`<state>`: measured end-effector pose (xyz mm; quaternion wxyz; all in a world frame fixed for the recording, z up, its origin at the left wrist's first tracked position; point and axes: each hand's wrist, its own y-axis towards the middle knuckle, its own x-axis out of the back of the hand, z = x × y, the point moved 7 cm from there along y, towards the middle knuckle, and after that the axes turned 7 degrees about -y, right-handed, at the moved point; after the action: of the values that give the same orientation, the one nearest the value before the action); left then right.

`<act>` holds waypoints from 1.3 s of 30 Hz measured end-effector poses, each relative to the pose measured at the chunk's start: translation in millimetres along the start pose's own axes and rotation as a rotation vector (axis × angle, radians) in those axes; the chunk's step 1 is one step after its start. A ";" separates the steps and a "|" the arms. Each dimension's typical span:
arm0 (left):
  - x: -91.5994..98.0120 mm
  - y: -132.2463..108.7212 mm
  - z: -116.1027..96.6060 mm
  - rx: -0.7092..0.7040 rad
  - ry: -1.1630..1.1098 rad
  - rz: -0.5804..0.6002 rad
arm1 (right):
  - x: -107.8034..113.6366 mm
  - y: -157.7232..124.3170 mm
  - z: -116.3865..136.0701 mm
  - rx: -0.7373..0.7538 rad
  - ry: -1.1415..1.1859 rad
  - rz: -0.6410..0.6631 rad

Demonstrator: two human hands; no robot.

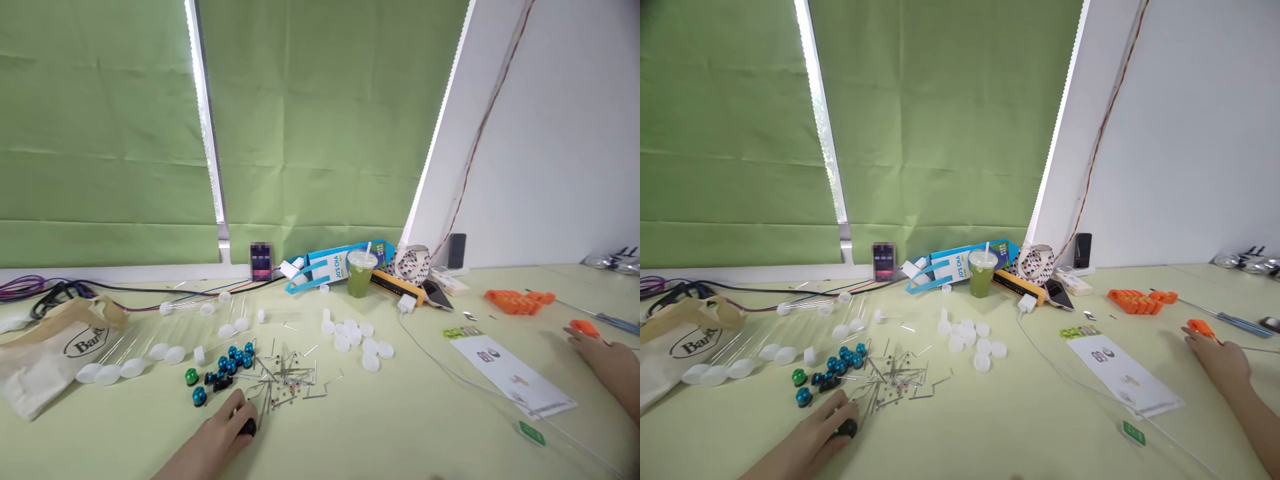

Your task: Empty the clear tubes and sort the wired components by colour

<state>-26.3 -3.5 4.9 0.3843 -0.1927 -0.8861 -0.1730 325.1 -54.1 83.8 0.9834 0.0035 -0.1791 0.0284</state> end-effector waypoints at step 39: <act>-54.5 18.8 -38.5 0.241 -1.203 -0.024 | -216.3 53.9 -9.4 0.064 0.385 0.394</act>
<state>40.6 -16.0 -8.1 -0.1662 -0.2016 -0.9632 0.0630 123.3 -11.9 -1.5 0.9742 -0.0056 0.0150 0.2252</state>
